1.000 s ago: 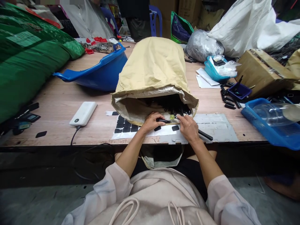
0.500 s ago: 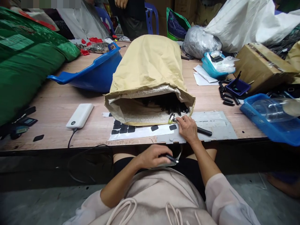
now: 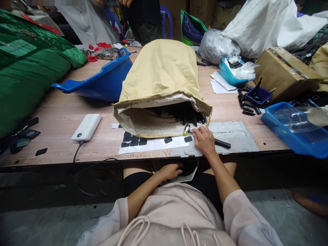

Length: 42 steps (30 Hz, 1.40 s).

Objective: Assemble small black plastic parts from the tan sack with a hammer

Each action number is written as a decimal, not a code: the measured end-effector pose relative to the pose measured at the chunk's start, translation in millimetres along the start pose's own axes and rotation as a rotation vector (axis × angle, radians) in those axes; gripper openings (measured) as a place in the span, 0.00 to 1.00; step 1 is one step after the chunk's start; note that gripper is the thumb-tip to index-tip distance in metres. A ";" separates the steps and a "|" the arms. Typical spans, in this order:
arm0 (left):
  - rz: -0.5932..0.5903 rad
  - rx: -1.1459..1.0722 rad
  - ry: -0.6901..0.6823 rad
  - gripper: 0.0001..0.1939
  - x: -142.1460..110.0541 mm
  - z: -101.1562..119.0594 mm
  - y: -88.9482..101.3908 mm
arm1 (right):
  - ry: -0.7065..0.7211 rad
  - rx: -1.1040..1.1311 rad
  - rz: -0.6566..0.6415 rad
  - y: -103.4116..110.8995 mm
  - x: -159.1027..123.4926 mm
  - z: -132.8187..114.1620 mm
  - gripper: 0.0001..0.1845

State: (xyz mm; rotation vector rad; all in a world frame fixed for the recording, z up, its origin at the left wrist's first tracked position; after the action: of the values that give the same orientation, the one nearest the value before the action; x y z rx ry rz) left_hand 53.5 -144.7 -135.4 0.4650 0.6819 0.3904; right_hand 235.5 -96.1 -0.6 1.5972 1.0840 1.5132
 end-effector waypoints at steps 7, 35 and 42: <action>-0.014 -0.562 -0.472 0.15 -25.8 90.7 106.5 | 0.003 -0.017 0.003 0.8 0.2 -1.1 0.15; 0.850 -0.188 -0.203 0.09 -5.0 13.6 220.8 | -0.026 0.023 -0.018 -0.5 -0.1 -2.2 0.15; 0.717 -0.036 -0.253 0.09 1.3 28.8 204.7 | -0.020 0.032 0.001 0.1 -1.0 -0.6 0.15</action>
State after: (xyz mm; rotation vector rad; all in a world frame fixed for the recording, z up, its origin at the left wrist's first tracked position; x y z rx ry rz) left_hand 34.9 17.4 -8.5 0.7068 0.2409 0.9973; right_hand 234.9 -97.1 -0.8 1.6314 1.1017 1.4848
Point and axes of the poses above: each hand's wrist, its own x-axis towards the middle knuckle, its own y-axis out of the back of the hand, z = x × y, the point moved 8 cm from there along x, towards the middle knuckle, and after that the axes turned 3 degrees about -x, right-handed, at the moved point
